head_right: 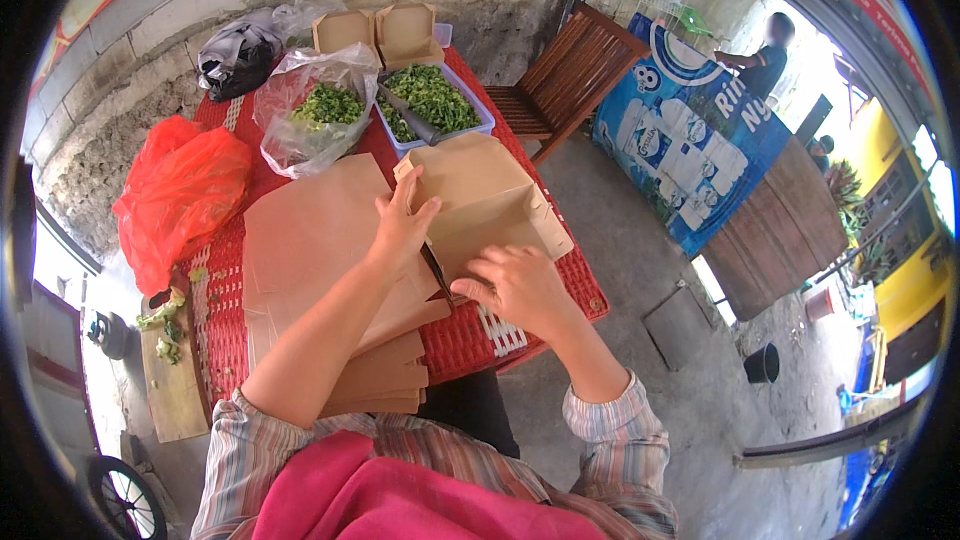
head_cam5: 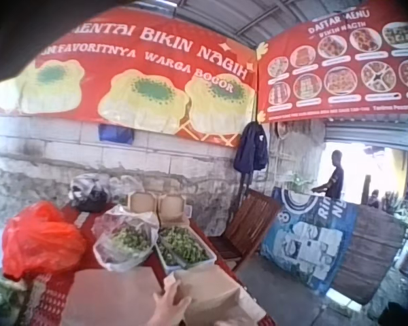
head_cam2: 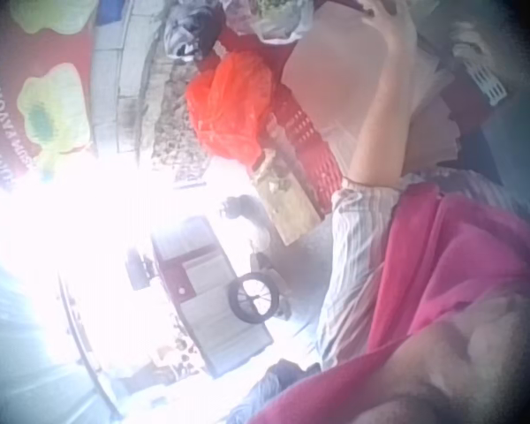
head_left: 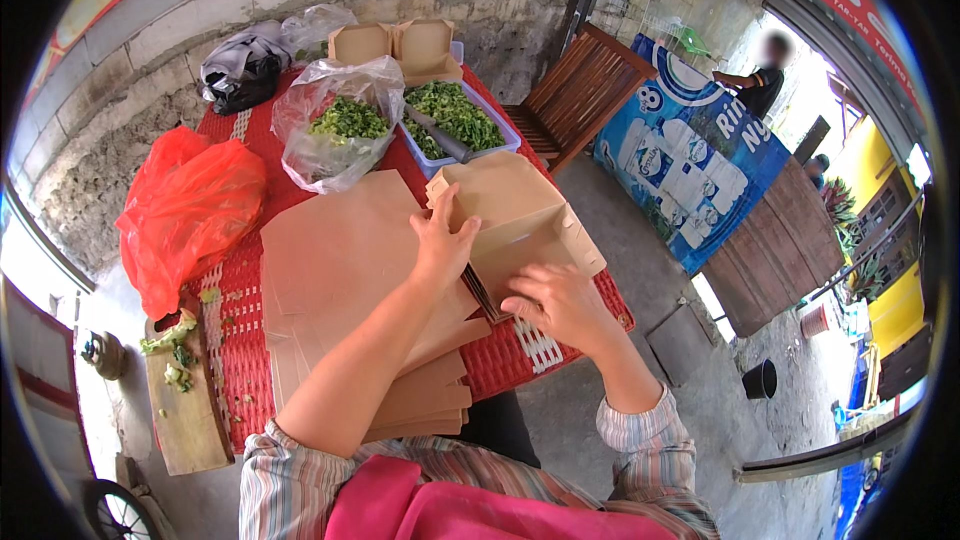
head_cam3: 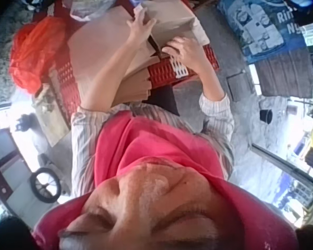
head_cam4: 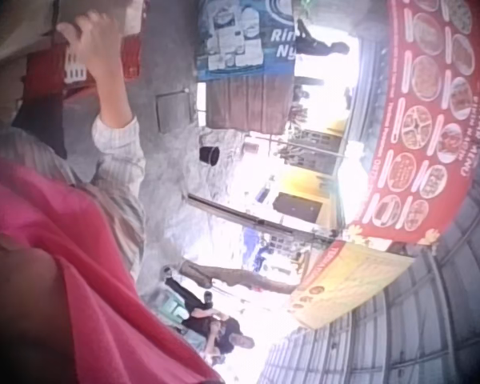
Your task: The person assembles flat cardboard boxes by folding the sides and tucking the flaps to form a three-dimensional container. They repeatedly pick up flat sheets, fold them into box shapes, and stack the finished boxes on the table.
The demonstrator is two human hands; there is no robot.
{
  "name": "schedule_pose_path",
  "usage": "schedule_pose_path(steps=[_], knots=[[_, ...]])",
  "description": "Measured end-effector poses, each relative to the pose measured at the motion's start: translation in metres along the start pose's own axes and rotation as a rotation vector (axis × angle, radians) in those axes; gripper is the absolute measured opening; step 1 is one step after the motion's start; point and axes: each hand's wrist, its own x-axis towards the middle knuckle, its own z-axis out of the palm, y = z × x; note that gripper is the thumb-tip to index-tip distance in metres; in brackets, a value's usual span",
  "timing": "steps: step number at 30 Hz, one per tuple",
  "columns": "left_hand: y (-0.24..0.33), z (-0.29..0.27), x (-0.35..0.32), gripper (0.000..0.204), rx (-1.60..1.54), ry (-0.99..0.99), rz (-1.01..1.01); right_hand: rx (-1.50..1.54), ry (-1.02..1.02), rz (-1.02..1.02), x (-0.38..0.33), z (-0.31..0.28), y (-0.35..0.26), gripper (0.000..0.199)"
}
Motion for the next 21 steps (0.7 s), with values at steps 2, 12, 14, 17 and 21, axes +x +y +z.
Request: schedule_pose_path(steps=[2,12,14,17,21], knots=[[0.005,-0.008,0.000,0.066,-0.002,-0.020,-0.026,-0.048,0.150,-0.038,0.010,0.001,0.006,0.053],[0.005,-0.133,-0.098,0.050,0.573,-0.110,0.424,0.089,-0.005,0.058,0.022,0.001,0.001,0.031],[0.036,-0.152,-0.145,0.050,0.642,-0.262,0.344,0.007,0.247,-0.027,0.021,-0.007,-0.036,0.022],[0.023,-0.163,-0.176,0.045,0.812,-0.290,0.382,0.228,0.097,-0.162,0.007,0.006,-0.084,0.027],[-0.009,-0.184,-0.186,0.040,0.792,-0.272,0.375,0.223,-0.033,-0.285,0.009,0.042,-0.113,0.026]])
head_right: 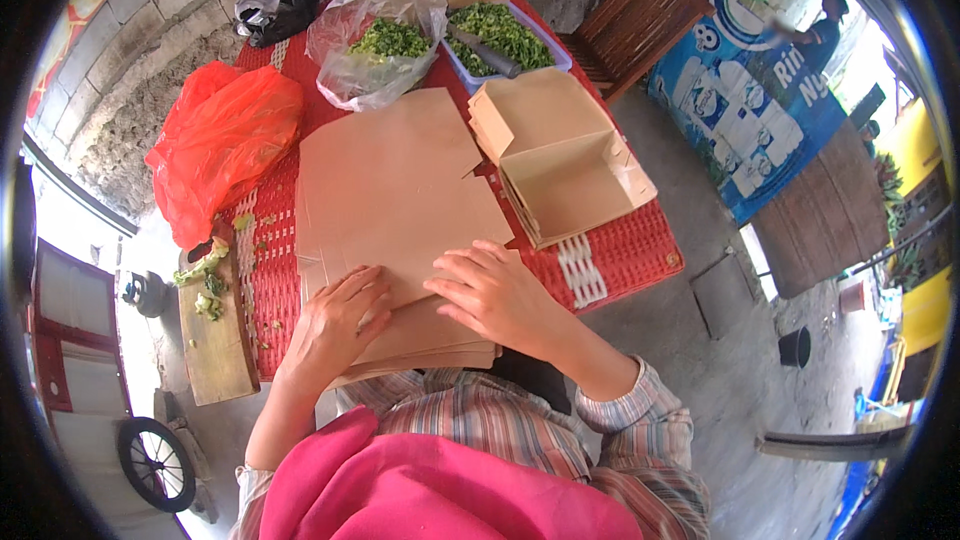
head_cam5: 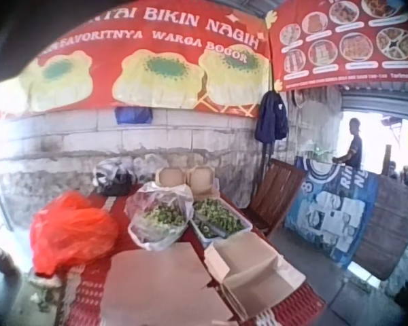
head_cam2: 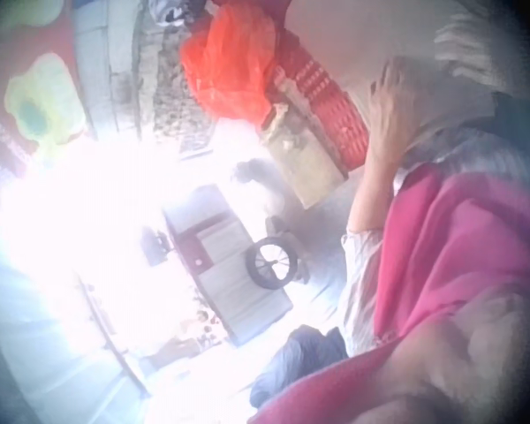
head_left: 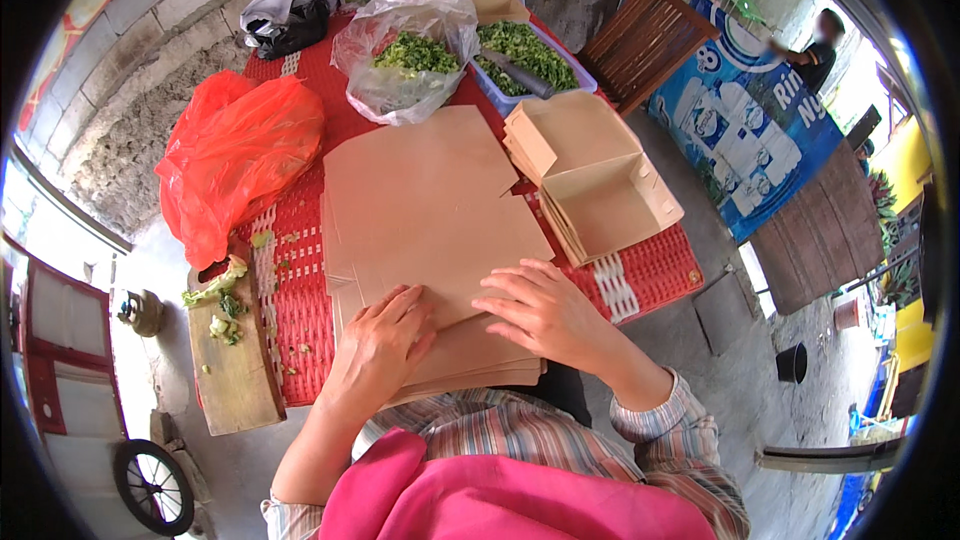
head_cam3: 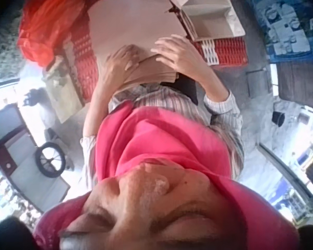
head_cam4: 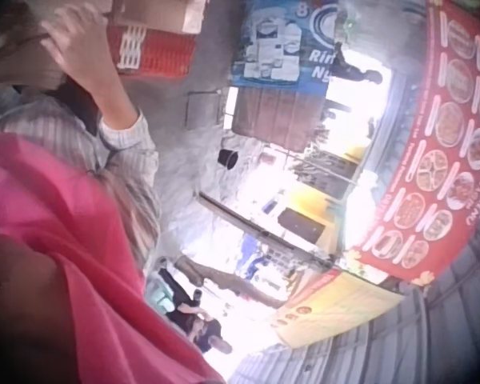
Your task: The person assembles flat cardboard boxes by folding the sides and tucking the flaps to form a three-dimensional container. They repeatedly pick up flat sheets, fold them into box shapes, and stack the finished boxes on the table.
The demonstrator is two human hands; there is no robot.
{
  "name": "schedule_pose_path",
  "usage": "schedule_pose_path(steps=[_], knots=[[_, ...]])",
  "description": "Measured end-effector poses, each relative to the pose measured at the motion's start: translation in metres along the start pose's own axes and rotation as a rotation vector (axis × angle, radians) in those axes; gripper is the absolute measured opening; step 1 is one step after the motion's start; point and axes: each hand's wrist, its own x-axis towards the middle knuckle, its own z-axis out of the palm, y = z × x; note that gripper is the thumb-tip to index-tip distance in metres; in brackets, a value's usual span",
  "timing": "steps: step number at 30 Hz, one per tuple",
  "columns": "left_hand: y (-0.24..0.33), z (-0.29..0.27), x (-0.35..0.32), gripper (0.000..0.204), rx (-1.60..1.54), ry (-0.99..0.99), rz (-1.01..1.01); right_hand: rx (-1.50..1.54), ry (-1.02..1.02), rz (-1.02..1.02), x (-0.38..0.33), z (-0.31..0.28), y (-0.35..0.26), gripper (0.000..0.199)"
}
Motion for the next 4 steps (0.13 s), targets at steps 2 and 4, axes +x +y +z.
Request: schedule_pose_path(steps=[2,4], knots=[[-0.013,0.000,-0.009,0.036,-0.030,-0.011,0.019,-0.031,-0.059,0.009,0.000,0.014,0.001,0.027],[-0.011,-0.013,-0.016,0.034,-0.110,-0.131,-0.137,-0.082,-0.177,0.003,-0.007,0.029,0.006,0.032]])
